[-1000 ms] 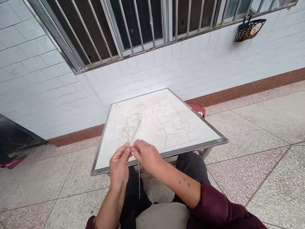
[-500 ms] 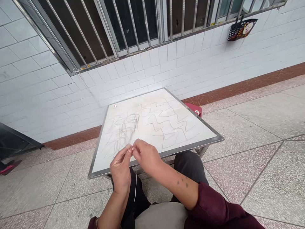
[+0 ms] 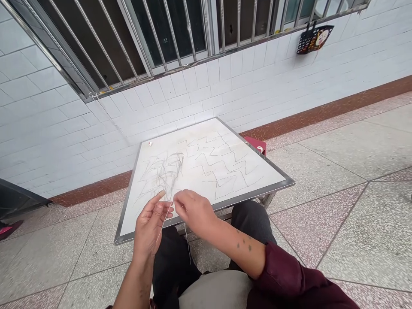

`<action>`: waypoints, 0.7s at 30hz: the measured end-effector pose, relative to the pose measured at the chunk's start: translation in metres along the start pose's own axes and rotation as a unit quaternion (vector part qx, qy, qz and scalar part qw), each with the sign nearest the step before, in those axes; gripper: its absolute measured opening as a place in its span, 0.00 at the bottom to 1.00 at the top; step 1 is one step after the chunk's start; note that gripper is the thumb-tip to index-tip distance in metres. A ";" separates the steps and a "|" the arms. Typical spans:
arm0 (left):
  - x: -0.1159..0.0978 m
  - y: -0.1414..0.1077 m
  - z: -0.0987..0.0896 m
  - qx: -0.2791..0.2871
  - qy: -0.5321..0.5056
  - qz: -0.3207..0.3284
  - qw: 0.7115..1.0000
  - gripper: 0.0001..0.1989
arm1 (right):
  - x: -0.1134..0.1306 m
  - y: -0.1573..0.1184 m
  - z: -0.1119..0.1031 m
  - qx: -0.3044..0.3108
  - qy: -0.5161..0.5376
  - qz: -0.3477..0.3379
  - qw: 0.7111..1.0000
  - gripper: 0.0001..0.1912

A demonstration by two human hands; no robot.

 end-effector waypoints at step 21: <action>-0.014 -0.015 0.003 0.031 0.078 0.008 0.996 0.22 | -0.013 -0.027 0.036 0.171 0.613 0.259 0.726 0.17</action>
Point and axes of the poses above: each hand's wrist, its own y-axis towards the middle knuckle, its own z-axis out of the palm, x = y × z, the point moved 8 cm from there along y, towards the middle knuckle, and after that the axes turned 10 degrees about y, right-handed, at the moved point
